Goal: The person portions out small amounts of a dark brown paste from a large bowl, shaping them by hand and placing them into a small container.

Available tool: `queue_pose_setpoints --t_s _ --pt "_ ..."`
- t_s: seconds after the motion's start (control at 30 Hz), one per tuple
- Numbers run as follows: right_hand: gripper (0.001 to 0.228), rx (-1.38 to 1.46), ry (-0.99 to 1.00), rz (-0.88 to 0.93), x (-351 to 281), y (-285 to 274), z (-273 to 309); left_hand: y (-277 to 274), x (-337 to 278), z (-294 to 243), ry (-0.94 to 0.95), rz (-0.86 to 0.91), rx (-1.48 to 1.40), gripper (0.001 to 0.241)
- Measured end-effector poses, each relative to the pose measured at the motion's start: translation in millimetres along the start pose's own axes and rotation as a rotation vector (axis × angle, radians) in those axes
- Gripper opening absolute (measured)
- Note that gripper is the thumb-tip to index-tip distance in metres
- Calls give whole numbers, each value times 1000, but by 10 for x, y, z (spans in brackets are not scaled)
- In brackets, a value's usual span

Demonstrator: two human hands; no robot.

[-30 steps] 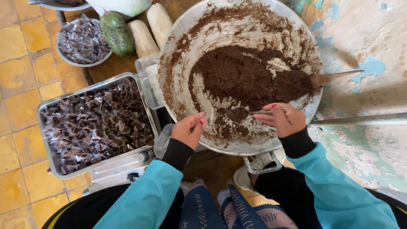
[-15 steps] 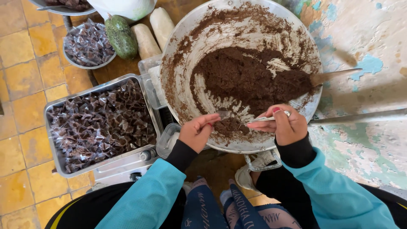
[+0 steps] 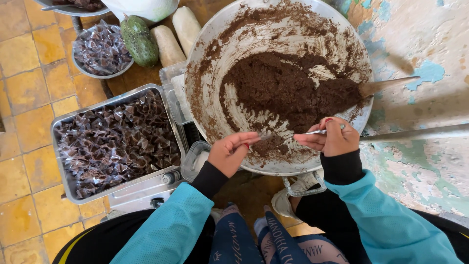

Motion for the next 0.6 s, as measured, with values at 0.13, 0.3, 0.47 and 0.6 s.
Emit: queue_pose_setpoints --t_s 0.13,0.3,0.47,0.6 --pt "28 8 -12 -58 -20 32 -16 -32 28 279 -184 -24 -183 38" --pt "42 -61 -53 -43 -94 81 58 -6 23 578 -375 -240 -767 39" --pt "41 -67 -88 -27 -168 147 135 51 -31 694 -471 -285 -752 40" --pt "40 -63 -90 -46 -243 183 208 29 -50 704 -491 -332 -728 40"
Point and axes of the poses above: each hand's wrist, its own x-axis towards the middle knuckle, its own y-axis out of the palm, z = x × y, the point moved 4 cm from there along x, towards the middle knuckle, and after that the axes turned 1 degree about -x, right-handed, at the moved point
